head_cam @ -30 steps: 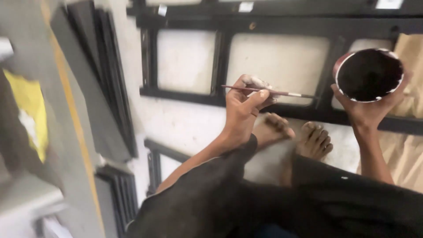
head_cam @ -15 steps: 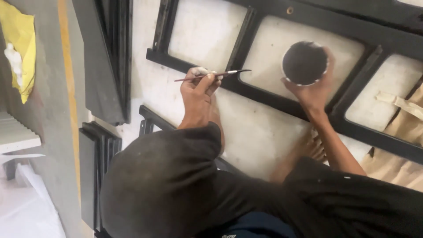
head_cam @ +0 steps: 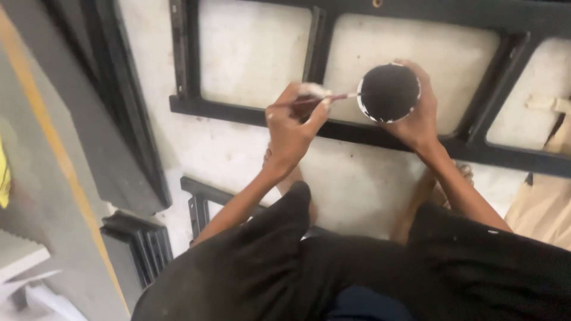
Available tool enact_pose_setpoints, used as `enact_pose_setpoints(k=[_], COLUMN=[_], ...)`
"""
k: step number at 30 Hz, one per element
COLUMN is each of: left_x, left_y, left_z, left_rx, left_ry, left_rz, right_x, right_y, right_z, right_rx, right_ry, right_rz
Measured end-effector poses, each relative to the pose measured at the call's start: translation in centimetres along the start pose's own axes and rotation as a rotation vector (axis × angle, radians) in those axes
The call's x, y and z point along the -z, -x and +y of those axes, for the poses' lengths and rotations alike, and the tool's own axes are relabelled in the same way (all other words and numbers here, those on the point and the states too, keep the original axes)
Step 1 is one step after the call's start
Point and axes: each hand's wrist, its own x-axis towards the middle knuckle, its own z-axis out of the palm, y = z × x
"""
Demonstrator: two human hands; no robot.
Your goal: Painting black metal frames and gold rods using a brush and black paint.
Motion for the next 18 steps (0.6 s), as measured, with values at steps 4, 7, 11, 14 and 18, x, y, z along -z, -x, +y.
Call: enact_pose_setpoints(k=[4, 7, 11, 14, 18], left_x=[-1.5, -2.9, -3.6, -3.9, -3.4], left_y=[-3.5, -5.0, -6.5, -7.2, -7.9], left_z=[-1.3, -1.7, -2.3, -3.3, -3.0], left_rx=[-0.340, -0.547, -0.728, -0.760, -0.719], left_ry=[-0.286, -0.448, -0.664, -0.740, -0.774], left_rz=[-0.213, -0.307, -0.430, -0.531, -0.618], right_x=[-0.3, -0.4, -0.5, -0.7, -1.0], right_y=[0.2, 0.4, 0.6, 1.1, 0.9], right_z=[0.1, -0.4, -0.7, -0.1, -0.8], right_rx=[0.040, 0.052, 0.039, 0.071, 0.050], right_ry=[-0.051, -0.027, -0.004, -0.042, -0.010], right_rz=[0.002, 0.004, 0.008, 0.023, 0.032])
